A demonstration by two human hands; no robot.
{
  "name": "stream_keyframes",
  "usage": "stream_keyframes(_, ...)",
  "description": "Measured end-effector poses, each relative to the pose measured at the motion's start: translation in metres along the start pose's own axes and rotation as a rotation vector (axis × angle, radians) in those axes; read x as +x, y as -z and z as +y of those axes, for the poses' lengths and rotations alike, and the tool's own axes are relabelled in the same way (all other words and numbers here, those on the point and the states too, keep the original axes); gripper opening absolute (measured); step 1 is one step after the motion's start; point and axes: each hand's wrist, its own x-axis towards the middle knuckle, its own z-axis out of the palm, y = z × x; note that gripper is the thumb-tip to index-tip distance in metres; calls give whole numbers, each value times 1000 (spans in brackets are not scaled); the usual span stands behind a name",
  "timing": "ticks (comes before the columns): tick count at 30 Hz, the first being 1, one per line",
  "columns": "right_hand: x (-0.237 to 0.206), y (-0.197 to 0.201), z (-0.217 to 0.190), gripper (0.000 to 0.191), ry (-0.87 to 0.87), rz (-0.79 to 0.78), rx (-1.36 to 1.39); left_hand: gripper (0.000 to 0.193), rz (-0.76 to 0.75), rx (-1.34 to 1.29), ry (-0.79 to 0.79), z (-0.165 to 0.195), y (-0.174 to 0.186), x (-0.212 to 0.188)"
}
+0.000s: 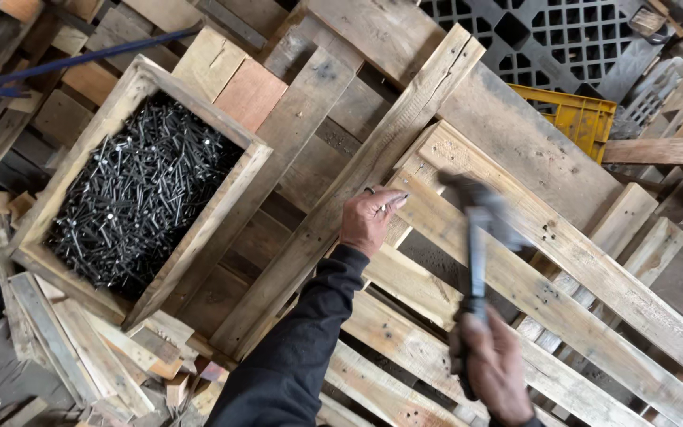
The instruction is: The person hammers nails into a wooden pallet using a hammer. They repeatedly pick nails from a nearby wooden box and drive them into the pallet slats to secure the structure.
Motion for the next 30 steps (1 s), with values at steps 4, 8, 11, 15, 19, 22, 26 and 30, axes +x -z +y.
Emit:
stream_keyframes(4,-33,9,-60,40,846,-114,204,24,342,-42,101,3,5,-1)
stream_keyframes(8,-13,2,-57,48,816,-187,84,23,575,-198,320,10,6,2)
stream_keyframes(11,9,8,-8,53,71,-170,-202,16,529,-14,336,17,8,9)
stream_keyframes(15,10,66,1,48,281,-69,125,15,528,136,238,23,10,16)
stream_keyframes(19,-10,94,-90,46,781,-303,362,17,535,102,250,22,7,14)
stream_keyframes(22,-19,44,-111,45,751,-380,393,17,502,52,251,21,9,13)
stream_keyframes(26,-7,-30,-39,43,-17,-82,-247,20,489,50,357,22,14,11)
stream_keyframes(30,-1,60,-33,41,411,-18,102,17,544,-46,255,18,13,9)
